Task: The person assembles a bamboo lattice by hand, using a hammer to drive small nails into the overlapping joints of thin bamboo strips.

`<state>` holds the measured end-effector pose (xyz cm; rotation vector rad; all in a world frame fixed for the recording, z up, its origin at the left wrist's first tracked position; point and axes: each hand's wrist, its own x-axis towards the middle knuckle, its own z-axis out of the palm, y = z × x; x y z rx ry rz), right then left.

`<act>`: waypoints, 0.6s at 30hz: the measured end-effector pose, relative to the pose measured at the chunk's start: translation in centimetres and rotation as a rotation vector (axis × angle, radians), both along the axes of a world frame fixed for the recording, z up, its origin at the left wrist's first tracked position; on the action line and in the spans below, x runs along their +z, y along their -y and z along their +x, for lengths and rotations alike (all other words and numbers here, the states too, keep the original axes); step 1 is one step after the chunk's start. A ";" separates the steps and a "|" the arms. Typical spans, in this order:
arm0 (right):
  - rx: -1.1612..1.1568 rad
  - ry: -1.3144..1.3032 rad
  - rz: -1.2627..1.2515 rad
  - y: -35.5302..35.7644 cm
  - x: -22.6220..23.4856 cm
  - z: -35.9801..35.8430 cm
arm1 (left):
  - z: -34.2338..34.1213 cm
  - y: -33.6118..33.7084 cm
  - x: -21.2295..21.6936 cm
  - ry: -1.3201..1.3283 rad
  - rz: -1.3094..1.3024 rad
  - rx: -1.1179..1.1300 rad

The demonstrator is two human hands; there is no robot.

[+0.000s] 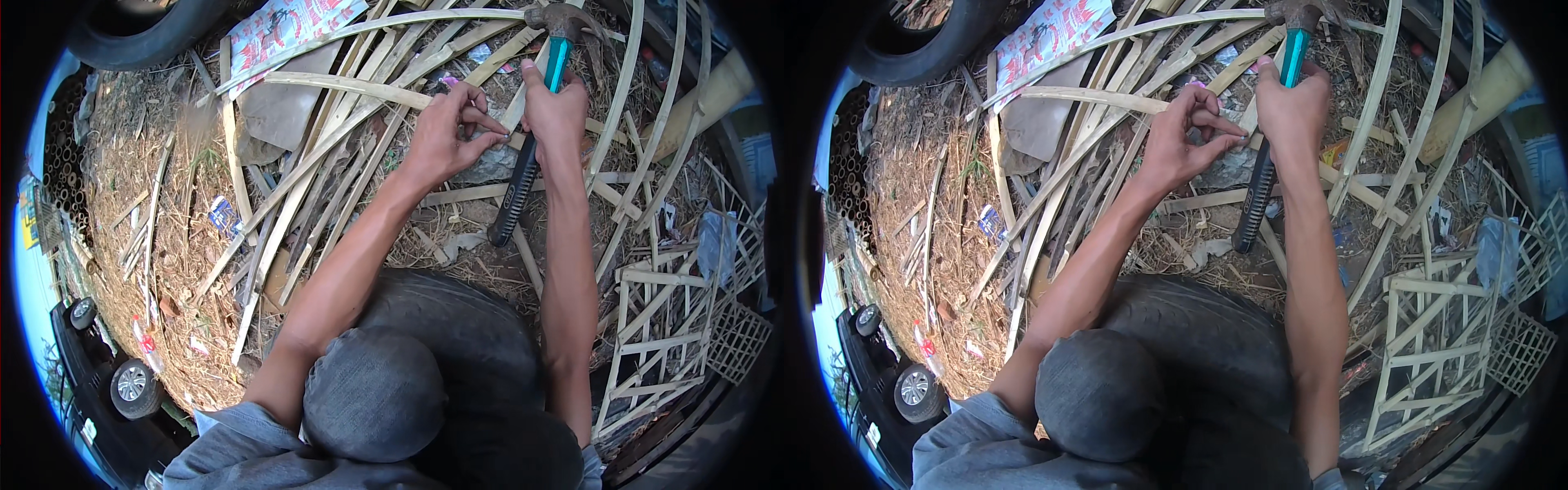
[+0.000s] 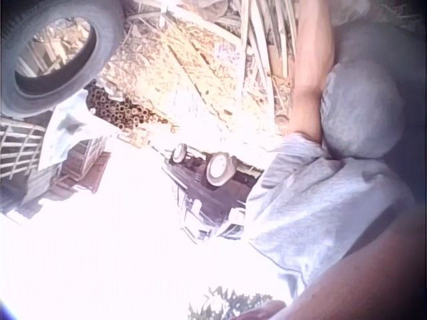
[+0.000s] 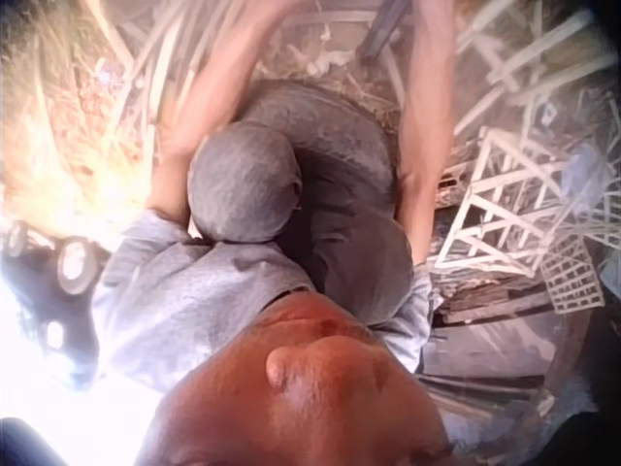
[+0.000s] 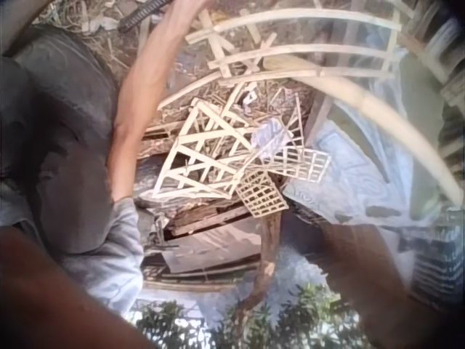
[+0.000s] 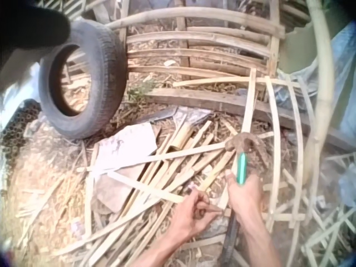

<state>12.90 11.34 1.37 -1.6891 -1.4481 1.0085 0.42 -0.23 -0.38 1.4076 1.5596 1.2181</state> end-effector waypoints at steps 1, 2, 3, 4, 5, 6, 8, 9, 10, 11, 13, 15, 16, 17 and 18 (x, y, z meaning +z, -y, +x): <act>0.001 0.001 0.002 0.0 0.3 -0.1 | 0.0 0.0 0.0 0.027 -0.022 0.001; 0.029 0.002 -0.076 0.1 0.7 0.0 | 0.0 0.1 -0.1 0.028 -0.021 0.000; 0.060 0.003 -0.142 0.2 1.5 -0.2 | 0.0 0.2 0.0 0.046 -0.021 0.007; 0.056 -0.003 -0.117 -0.1 1.8 -0.2 | -0.1 0.0 0.0 0.057 -0.011 0.007; 0.108 -0.003 -0.113 -0.2 1.9 -0.2 | -0.1 0.0 -0.2 0.042 0.028 0.017; 0.155 0.001 -0.108 -0.3 2.5 0.0 | 0.1 0.3 -0.2 0.040 0.053 0.008; 0.223 0.136 -0.104 0.0 3.7 -0.4 | 0.2 0.1 -0.4 0.036 -0.018 0.016; 0.228 0.138 -0.037 0.2 3.3 -0.9 | 0.1 0.1 -0.6 0.026 0.007 0.005; 0.232 0.142 0.020 0.5 2.9 -1.2 | 0.2 0.3 -0.7 0.028 0.021 0.040; 0.221 0.137 0.035 0.4 2.8 -1.3 | 0.2 0.3 -0.9 0.031 0.035 0.076; 0.164 0.076 -0.025 0.6 2.6 -1.5 | 0.2 0.2 -1.0 0.028 0.033 0.068; 0.173 0.078 -0.036 0.1 2.9 -0.8 | 0.2 -0.1 -0.8 0.039 -0.017 0.062; 0.183 0.083 -0.056 -0.1 3.1 -0.6 | 0.2 0.1 -0.9 0.037 -0.005 0.066; 0.171 0.096 -0.036 0.4 3.0 -0.5 | 0.2 0.5 -1.2 0.031 -0.026 0.058; 0.172 0.084 -0.006 0.5 3.1 -0.4 | 0.0 0.3 -1.3 0.013 -0.029 0.048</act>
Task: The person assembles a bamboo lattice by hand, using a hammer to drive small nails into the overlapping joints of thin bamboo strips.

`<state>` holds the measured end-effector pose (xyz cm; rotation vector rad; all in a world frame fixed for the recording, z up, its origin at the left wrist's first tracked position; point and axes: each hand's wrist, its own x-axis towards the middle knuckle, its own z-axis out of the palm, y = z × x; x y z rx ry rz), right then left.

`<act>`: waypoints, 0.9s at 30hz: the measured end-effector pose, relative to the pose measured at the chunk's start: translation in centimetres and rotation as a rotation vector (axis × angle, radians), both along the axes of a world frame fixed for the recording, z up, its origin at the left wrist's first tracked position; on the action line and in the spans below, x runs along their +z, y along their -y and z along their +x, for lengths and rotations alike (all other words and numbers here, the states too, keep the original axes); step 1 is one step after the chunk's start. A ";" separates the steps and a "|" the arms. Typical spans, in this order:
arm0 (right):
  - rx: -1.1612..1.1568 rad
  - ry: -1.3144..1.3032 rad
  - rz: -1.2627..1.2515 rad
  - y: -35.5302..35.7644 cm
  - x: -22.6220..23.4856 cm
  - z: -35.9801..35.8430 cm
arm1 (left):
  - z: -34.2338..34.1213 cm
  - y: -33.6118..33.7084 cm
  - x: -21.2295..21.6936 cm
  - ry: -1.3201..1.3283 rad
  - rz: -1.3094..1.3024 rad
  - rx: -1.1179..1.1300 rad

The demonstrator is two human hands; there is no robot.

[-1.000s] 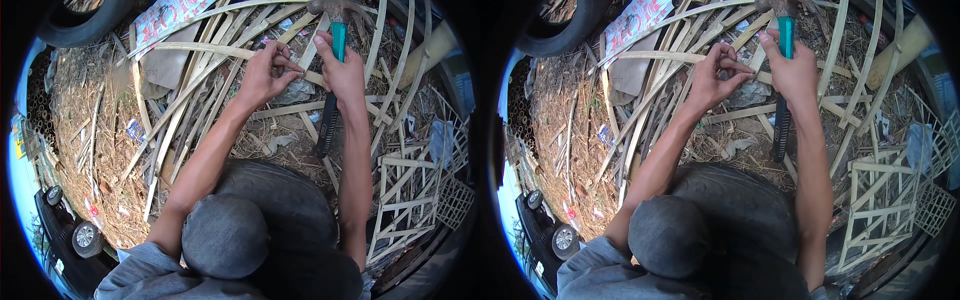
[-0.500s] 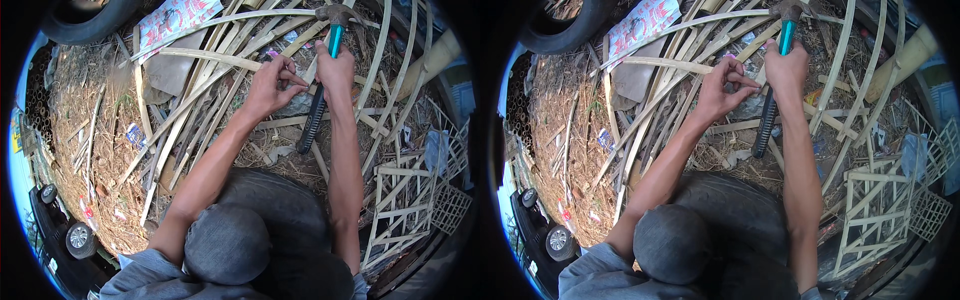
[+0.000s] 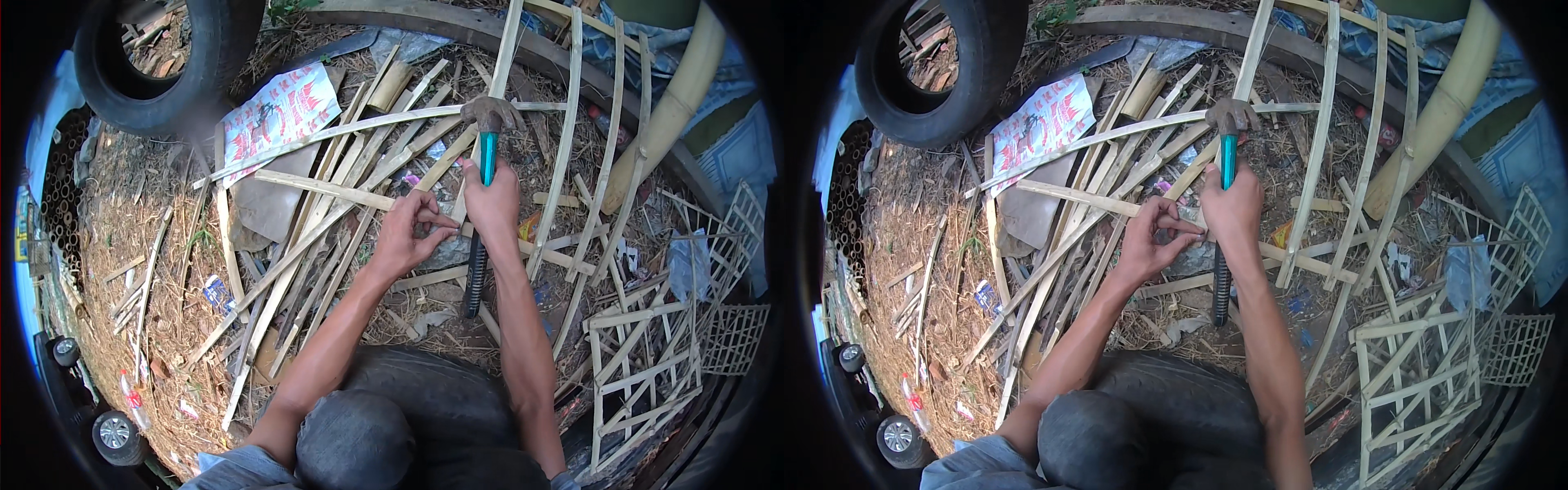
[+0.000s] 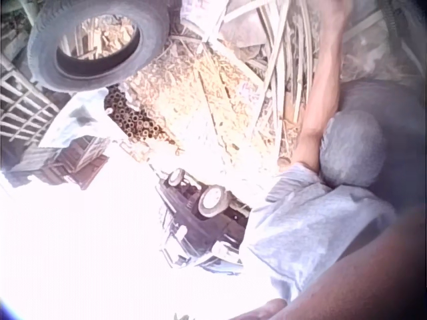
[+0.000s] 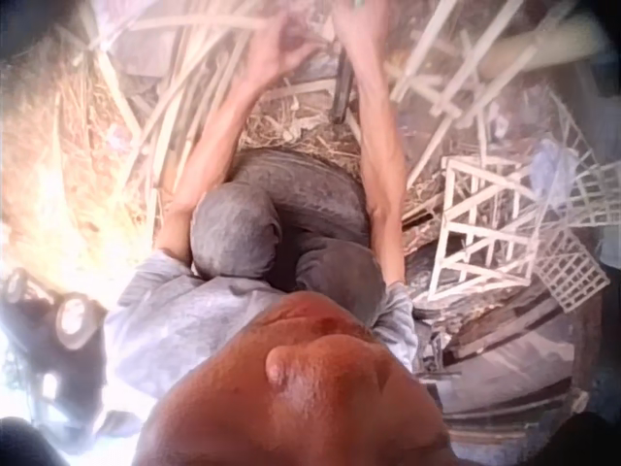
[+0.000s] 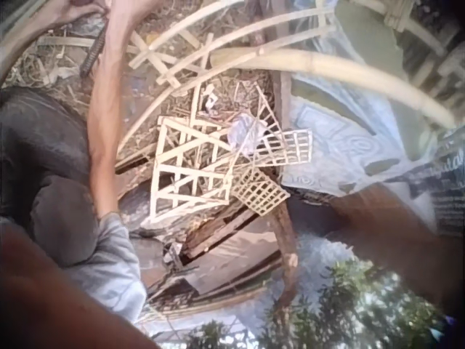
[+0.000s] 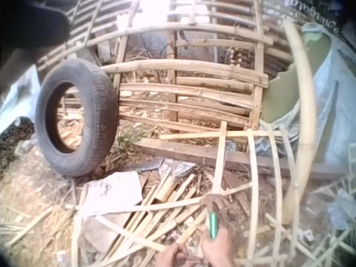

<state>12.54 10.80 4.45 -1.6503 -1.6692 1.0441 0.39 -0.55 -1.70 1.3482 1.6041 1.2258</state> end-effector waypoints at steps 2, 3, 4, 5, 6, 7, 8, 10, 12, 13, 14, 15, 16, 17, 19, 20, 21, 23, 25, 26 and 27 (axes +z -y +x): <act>0.006 0.014 -0.054 -0.3 0.1 0.9 | 0.4 -0.2 -0.3 -0.019 0.090 -0.008; 0.004 0.011 -0.039 -0.2 0.2 0.8 | 0.3 0.2 -0.2 -0.005 0.052 -0.009; 0.021 0.014 -0.069 -0.3 0.4 0.8 | 0.3 0.3 0.0 0.009 0.014 -0.010; 0.037 0.017 -0.100 -0.7 0.5 0.7 | 0.1 -0.1 0.0 0.036 0.028 -0.019; 0.036 0.014 -0.104 -0.5 0.3 0.9 | 0.0 0.1 0.1 0.034 0.024 -0.021; 0.050 0.007 -0.080 -0.4 0.0 1.1 | -0.1 0.1 0.2 0.008 0.006 -0.035; 0.065 -0.001 -0.056 -0.3 -0.1 1.3 | -0.2 0.1 0.3 -0.018 -0.011 -0.049; 0.068 0.042 -0.061 0.7 -0.2 2.7 | 0.3 0.1 0.7 -0.090 0.042 -0.020; 0.086 0.140 -0.122 1.8 0.6 3.9 | 0.0 -0.4 1.5 -0.255 0.192 0.036; 0.125 0.155 -0.154 2.1 1.3 4.8 | 0.0 -0.5 2.2 -0.312 0.107 0.037; 0.165 0.169 -0.188 2.4 1.6 5.7 | 0.0 -0.3 2.6 -0.369 0.021 0.036; 0.170 0.169 -0.198 2.4 1.6 6.4 | -0.3 -0.4 2.6 -0.369 0.009 0.039; 0.209 0.081 -0.179 2.6 1.5 7.0 | -0.5 -0.3 2.6 -0.371 -0.005 -0.025; 0.247 -0.009 -0.160 2.9 1.3 7.3 | -0.7 -0.1 2.5 -0.373 -0.021 -0.089; 0.238 -0.033 -0.131 2.6 0.0 7.3 | -0.1 -0.2 2.5 -0.406 0.016 -0.086; 0.228 -0.059 -0.095 2.2 -0.5 7.2 | 0.2 -0.3 2.5 -0.442 0.061 -0.084; 0.285 0.042 -0.159 1.9 -0.4 6.5 | 0.2 -0.1 2.2 -0.447 0.086 -0.067; 0.288 0.065 -0.180 1.5 -0.5 5.5 | 0.2 0.1 1.8 -0.463 0.089 -0.060; 0.315 0.066 -0.198 2.2 0.0 5.0 | 0.3 1.1 1.6 -0.489 0.101 -0.034; 0.314 0.061 -0.210 2.8 -0.1 4.9 | 0.3 1.7 1.6 -0.491 0.090 -0.039; 0.310 0.061 -0.175 2.9 0.0 5.0 | 0.6 1.8 1.9 -0.492 0.092 -0.032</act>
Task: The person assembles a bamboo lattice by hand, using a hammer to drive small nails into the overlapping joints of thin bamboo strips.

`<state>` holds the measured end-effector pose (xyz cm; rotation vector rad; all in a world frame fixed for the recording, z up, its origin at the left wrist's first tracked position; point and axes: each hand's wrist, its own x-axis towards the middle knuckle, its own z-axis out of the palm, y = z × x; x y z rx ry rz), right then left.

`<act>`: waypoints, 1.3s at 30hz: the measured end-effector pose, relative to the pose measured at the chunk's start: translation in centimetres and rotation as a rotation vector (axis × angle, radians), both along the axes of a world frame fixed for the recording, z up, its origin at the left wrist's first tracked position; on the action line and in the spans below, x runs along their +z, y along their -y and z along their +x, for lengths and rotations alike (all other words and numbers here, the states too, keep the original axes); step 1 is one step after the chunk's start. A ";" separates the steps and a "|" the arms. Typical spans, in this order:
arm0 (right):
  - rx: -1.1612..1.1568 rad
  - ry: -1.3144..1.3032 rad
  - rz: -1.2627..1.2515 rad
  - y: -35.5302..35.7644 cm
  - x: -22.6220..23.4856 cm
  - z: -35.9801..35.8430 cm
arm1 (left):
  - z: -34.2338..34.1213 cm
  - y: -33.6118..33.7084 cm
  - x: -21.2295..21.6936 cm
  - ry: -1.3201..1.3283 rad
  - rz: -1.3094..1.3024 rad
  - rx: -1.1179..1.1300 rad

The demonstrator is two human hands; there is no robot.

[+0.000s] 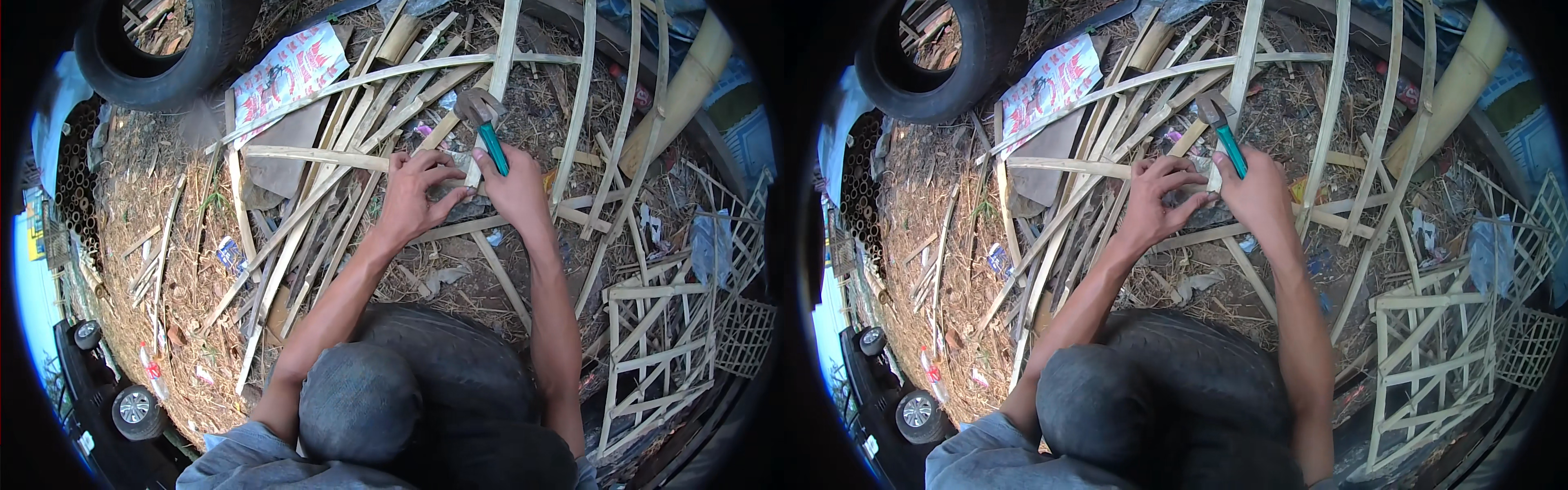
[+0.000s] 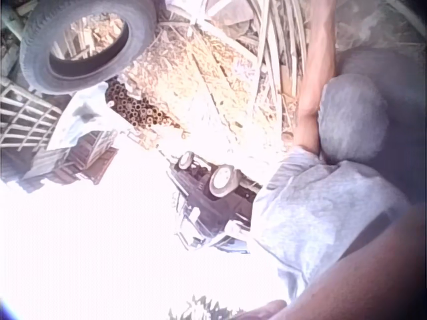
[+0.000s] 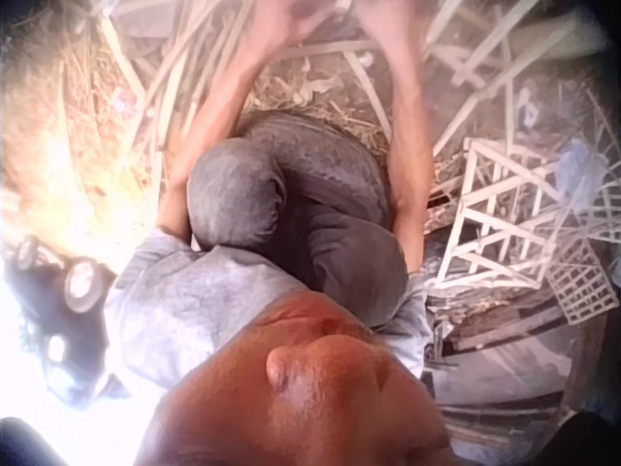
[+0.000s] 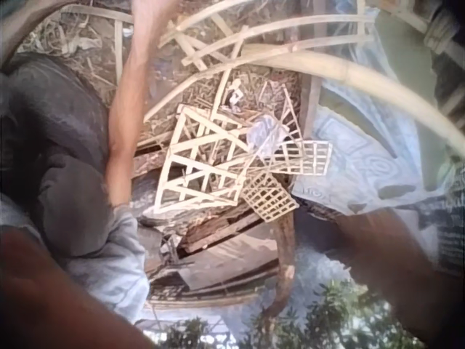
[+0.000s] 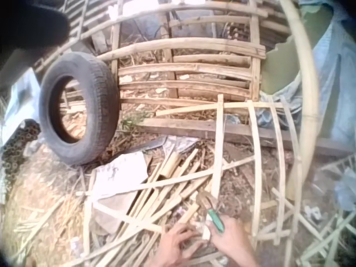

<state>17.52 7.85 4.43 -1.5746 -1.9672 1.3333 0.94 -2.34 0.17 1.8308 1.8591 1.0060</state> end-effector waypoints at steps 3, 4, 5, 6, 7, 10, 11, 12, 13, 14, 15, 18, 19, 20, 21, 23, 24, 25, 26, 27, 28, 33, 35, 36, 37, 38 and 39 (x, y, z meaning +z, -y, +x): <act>0.020 0.009 0.026 -0.2 -0.1 0.8 | 0.6 0.0 0.7 0.009 -0.002 0.019; 0.038 0.021 0.015 -0.3 0.0 1.1 | 0.8 -0.1 0.9 0.016 -0.010 0.027; 0.040 0.025 0.017 -0.3 0.2 1.6 | 1.0 -0.3 1.0 0.020 -0.008 0.028; 0.026 0.064 0.010 0.1 1.3 1.6 | 0.8 -0.3 1.2 0.007 -0.012 0.037; 0.011 0.107 -0.001 1.0 1.8 1.5 | 0.3 -0.1 1.3 -0.004 -0.018 0.043; -0.016 0.078 0.097 4.9 2.6 3.8 | -0.4 -0.9 1.7 -0.103 -0.094 0.040; -0.021 0.098 0.096 6.1 2.6 5.2 | 0.0 -1.4 1.7 -0.085 -0.095 0.033; -0.058 -0.004 0.145 7.2 2.2 6.2 | -0.1 -1.6 2.2 -0.104 -0.058 0.007; -0.091 -0.100 0.192 7.7 1.9 6.8 | -0.1 -1.5 2.3 -0.115 -0.022 -0.015; -0.083 -0.102 0.167 7.7 1.7 7.3 | 0.0 -1.3 1.3 -0.086 -0.022 -0.039; -0.088 -0.094 0.171 7.6 1.4 7.8 | 0.2 -1.4 1.3 -0.078 -0.019 -0.045; -0.070 0.092 0.155 7.5 0.8 9.0 | 0.6 -1.3 1.3 -0.081 -0.064 -0.038; -0.051 0.081 0.201 7.8 0.8 9.4 | 0.4 -1.4 1.3 -0.073 -0.061 -0.048; -0.032 0.071 0.247 8.3 0.8 9.9 | 0.3 -1.5 1.2 -0.101 -0.056 -0.033; -0.038 0.076 0.239 9.4 0.9 10.1 | -0.1 -1.2 1.3 -0.135 -0.060 -0.016; 0.060 0.002 0.178 11.3 1.0 11.2 | 0.2 -1.4 0.8 -0.118 -0.062 -0.015; 0.098 0.020 0.130 12.2 0.8 11.8 | 0.3 -1.5 1.0 -0.114 -0.068 -0.024; 0.095 0.022 0.131 12.7 0.3 12.1 | 0.3 -1.6 1.2 -0.111 -0.074 -0.031; 0.138 0.041 0.159 13.2 -0.3 12.3 | 0.5 -1.6 1.4 -0.084 -0.096 -0.031; 0.178 0.060 0.184 13.6 -0.8 12.6 | 0.5 -1.6 1.3 -0.083 -0.099 -0.036; 0.194 0.135 0.093 13.8 -1.1 12.8 | 0.5 -1.6 1.2 -0.090 -0.100 -0.032; 0.066 0.070 0.199 12.2 -0.8 12.2 | 0.2 -1.4 0.6 -0.103 -0.091 -0.033; -0.123 0.002 0.409 10.1 0.2 11.6 | 0.2 -1.6 0.9 -0.089 -0.101 -0.036; -0.168 -0.011 0.538 8.6 0.3 11.1 | 0.3 -1.6 1.0 -0.073 -0.115 -0.039; -0.164 0.026 0.618 6.9 0.5 9.8 | 0.0 -1.2 1.0 -0.087 -0.122 -0.027; -0.158 0.085 0.708 5.1 1.4 8.9 | 0.4 -1.1 1.2 -0.063 -0.115 -0.025; -0.151 0.084 0.710 3.4 1.5 8.0 | 0.6 -1.0 1.3 -0.045 -0.110 -0.021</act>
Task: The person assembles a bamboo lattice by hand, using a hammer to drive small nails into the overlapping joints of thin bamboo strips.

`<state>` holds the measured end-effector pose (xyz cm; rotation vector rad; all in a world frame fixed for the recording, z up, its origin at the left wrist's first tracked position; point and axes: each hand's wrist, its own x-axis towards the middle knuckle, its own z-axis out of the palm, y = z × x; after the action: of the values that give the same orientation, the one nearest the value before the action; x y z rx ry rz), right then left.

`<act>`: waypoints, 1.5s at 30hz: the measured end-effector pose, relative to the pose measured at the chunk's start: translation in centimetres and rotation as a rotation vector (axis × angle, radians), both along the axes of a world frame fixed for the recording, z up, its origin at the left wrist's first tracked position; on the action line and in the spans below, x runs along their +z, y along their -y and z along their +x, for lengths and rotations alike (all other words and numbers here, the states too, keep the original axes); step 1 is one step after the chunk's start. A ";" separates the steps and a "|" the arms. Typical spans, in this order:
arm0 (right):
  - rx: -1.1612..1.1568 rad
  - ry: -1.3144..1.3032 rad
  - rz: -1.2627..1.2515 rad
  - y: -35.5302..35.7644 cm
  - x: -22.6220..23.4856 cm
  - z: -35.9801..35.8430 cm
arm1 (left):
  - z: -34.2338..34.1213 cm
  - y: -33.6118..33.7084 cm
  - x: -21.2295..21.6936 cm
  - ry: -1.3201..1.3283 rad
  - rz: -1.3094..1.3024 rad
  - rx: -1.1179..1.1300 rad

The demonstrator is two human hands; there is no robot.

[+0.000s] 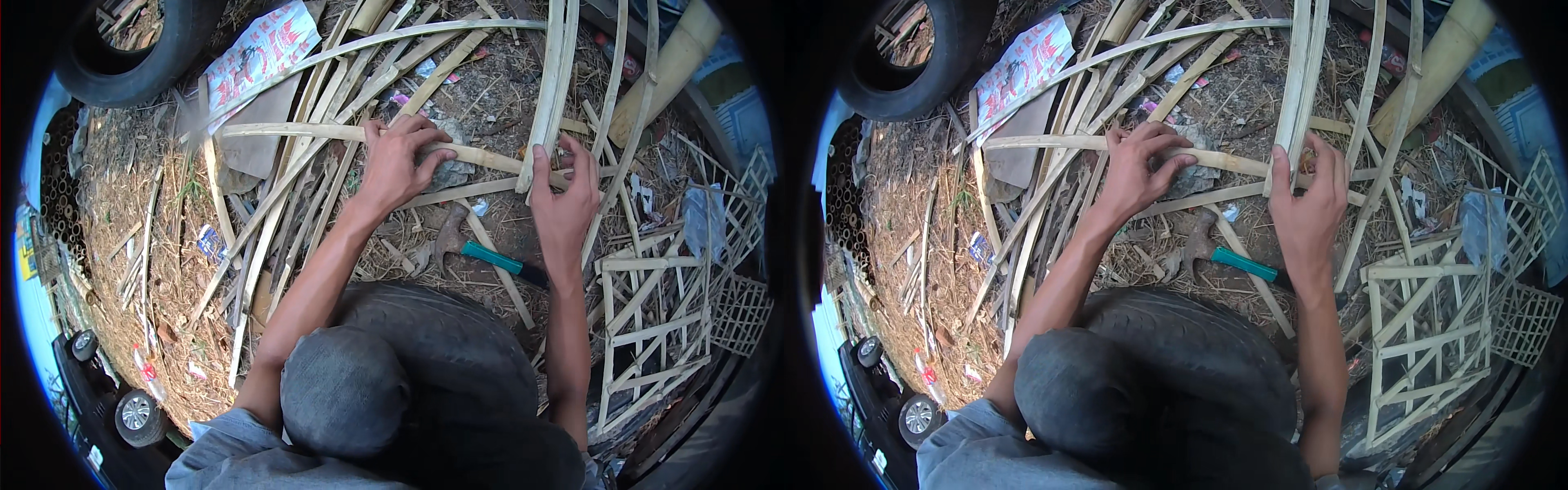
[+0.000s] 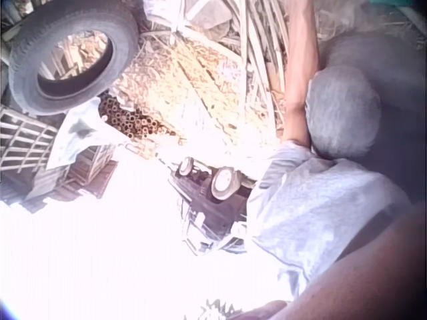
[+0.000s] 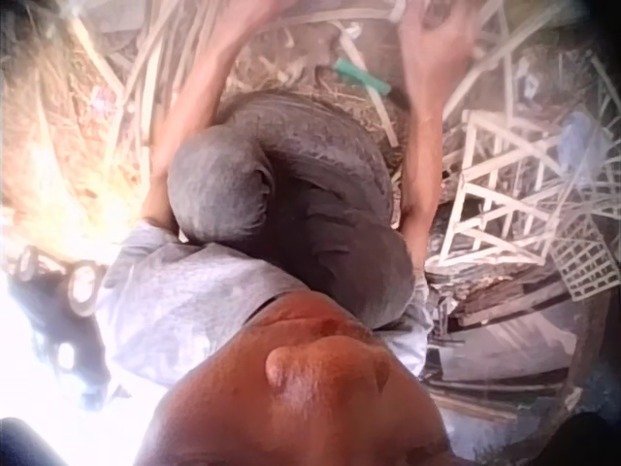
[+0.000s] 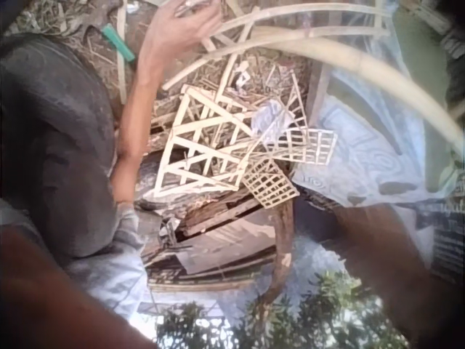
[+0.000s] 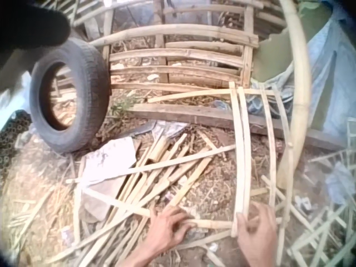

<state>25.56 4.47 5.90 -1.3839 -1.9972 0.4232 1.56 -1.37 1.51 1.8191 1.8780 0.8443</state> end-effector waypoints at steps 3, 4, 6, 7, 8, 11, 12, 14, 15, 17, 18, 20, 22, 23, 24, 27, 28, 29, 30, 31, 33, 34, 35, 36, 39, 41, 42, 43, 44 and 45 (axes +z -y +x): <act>-0.201 0.165 -0.058 -2.8 0.3 -2.7 | 0.0 0.7 0.1 -0.001 -0.040 -0.010; -0.192 0.207 -0.321 -3.1 1.1 -3.8 | 0.1 0.8 0.5 -0.005 -0.040 -0.002; -0.174 0.243 -0.571 -2.9 1.2 -4.8 | 0.3 1.0 1.5 -0.064 -0.215 -0.005; -0.191 0.252 -0.399 -1.9 0.0 -4.6 | 0.9 1.1 1.5 -0.100 -0.199 0.049; -0.209 0.260 -0.226 -1.2 -1.3 -4.6 | 1.0 0.9 1.3 -0.103 -0.195 0.054; -0.181 0.334 0.023 -0.7 -3.5 -4.5 | 1.2 0.5 1.5 -0.375 -0.177 -0.045; -0.172 0.359 0.093 -0.9 -3.6 -4.9 | 0.8 0.1 1.2 -0.381 -0.177 -0.036; -0.161 0.290 0.074 -0.8 -2.8 -5.0 | 0.8 -0.5 0.1 -0.396 -0.168 -0.112; -0.167 0.227 0.050 -0.8 -2.3 -4.6 | 1.2 -1.2 0.5 -0.366 -0.217 -0.125; -0.194 0.142 -0.136 -0.4 0.3 -5.1 | 0.2 -1.5 -0.2 -0.388 -0.210 -0.151; -0.225 0.071 -0.324 0.0 1.0 -5.0 | 0.4 -1.4 0.1 -0.396 -0.204 -0.185; -0.194 0.057 -0.237 0.2 1.0 -4.0 | 1.3 -0.6 0.7 -0.412 -0.257 -0.219; -0.170 0.050 -0.162 0.7 1.0 -3.1 | 2.4 0.4 2.3 -0.423 -0.320 -0.265; -0.153 0.040 -0.126 0.9 1.2 -2.6 | 2.8 0.9 3.0 -0.339 -0.397 -0.243; -0.131 0.022 -0.080 1.0 1.4 -2.5 | 3.1 1.4 3.6 -0.262 -0.467 -0.213; -0.149 0.010 -0.116 1.3 0.6 -2.2 | 4.5 2.4 2.8 -0.271 -0.386 -0.260; -0.155 -0.011 -0.132 1.4 0.2 -2.1 | 4.8 2.4 2.8 -0.274 -0.359 -0.314; -0.160 -0.012 -0.133 1.5 0.0 -2.1 | 4.9 2.5 2.8 -0.260 -0.356 -0.291; -0.154 -0.029 -0.149 1.6 -0.2 -2.1 | 4.8 2.8 2.7 -0.258 -0.353 -0.297; -0.148 -0.046 -0.165 1.6 -0.2 -2.1 | 4.8 3.1 2.7 -0.259 -0.323 -0.287; -0.153 -0.057 -0.186 1.6 0.0 -1.8 | 5.0 3.2 2.7 -0.260 -0.298 -0.280; -0.152 -0.072 -0.208 1.6 0.1 -1.7 | 5.1 3.2 2.8 -0.272 -0.279 -0.278; -0.155 -0.073 -0.214 1.5 0.2 -1.4 | 5.2 3.2 2.9 -0.284 -0.260 -0.276; -0.147 -0.066 -0.189 1.2 0.2 -1.0 | 5.4 3.2 3.0 -0.281 -0.264 -0.282; -0.129 -0.046 -0.170 0.9 0.1 -0.4 | 6.0 3.1 3.1 -0.283 -0.302 -0.269; -0.116 -0.031 -0.168 0.5 -0.1 0.1 | 5.9 3.2 3.0 -0.297 -0.285 -0.274; -0.094 0.082 0.010 0.4 -0.3 0.2 | 6.1 3.1 2.9 -0.293 -0.285 -0.278; -0.069 0.195 0.188 0.4 -0.3 0.4 | 6.3 2.9 2.9 -0.304 -0.272 -0.290; -0.071 0.201 0.187 0.7 0.0 0.8 | 6.6 2.8 2.8 -0.314 -0.259 -0.303; -0.077 0.198 0.227 1.5 1.3 0.0 | 6.3 3.1 2.9 -0.318 -0.265 -0.298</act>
<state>25.56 2.98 7.18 -1.3970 -2.0660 0.0230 7.85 -4.42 4.40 2.0777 1.7299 0.2022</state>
